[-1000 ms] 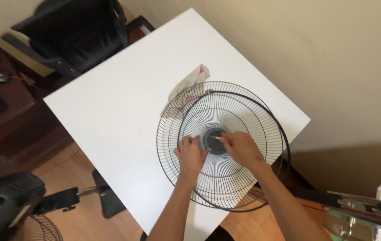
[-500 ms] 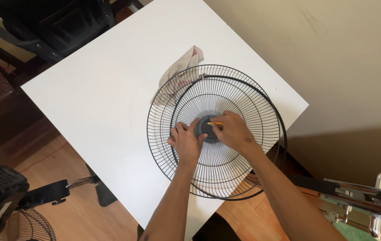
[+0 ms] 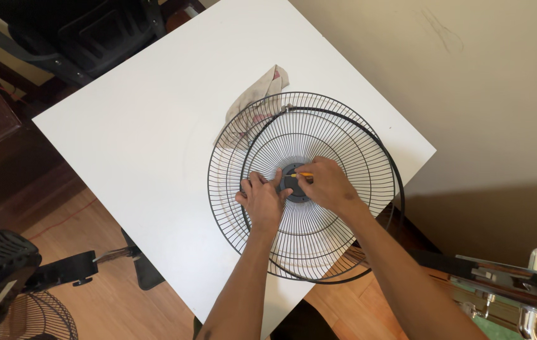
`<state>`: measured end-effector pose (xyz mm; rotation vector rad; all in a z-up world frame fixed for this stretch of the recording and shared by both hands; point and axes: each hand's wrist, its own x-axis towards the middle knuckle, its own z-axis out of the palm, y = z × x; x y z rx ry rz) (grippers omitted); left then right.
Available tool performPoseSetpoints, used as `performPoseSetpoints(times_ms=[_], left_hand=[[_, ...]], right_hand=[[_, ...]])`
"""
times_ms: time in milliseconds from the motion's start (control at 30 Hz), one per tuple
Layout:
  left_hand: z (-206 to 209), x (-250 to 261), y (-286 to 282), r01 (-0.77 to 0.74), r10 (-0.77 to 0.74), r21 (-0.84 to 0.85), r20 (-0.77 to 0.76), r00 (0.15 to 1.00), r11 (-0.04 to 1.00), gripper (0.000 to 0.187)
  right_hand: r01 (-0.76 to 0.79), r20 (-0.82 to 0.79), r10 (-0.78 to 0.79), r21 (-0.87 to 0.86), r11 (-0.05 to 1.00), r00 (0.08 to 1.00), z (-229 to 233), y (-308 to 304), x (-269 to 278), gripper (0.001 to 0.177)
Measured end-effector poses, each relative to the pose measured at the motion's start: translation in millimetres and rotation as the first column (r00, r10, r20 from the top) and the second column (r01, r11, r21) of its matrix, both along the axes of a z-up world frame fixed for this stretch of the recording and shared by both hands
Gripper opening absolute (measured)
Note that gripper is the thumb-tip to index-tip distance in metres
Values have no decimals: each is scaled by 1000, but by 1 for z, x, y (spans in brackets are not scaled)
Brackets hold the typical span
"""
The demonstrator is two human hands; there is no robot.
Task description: The person disassembles a black electric fan by removing the front grille and the central hub cap using a screwdriver. They then reassemble the fan by placing the grille back onto the fan head and securing it.
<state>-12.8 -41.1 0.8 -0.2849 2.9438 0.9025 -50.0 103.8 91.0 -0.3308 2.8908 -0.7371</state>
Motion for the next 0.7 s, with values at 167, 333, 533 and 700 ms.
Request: performPoseSetpoints(times_ms=[167, 333, 533, 700], left_hand=[[-1, 1, 0, -2, 2, -13, 3, 1000, 1000, 55], [-3, -2, 1, 1, 0, -15, 23, 1000, 1000, 55], [-4, -2, 1, 11, -10, -30, 33, 999, 999, 53], [1, -2, 1, 6, -6, -34, 20, 1000, 999, 54]], right_hand=[[23, 55, -24, 19, 1000, 998, 6, -2, 0, 21], [5, 62, -6, 24, 1000, 998, 4, 1, 0, 19], [-160, -239, 158, 11, 987, 958, -6, -3, 2, 12], [-191, -270, 196, 42, 981, 943, 2, -19, 0, 24]])
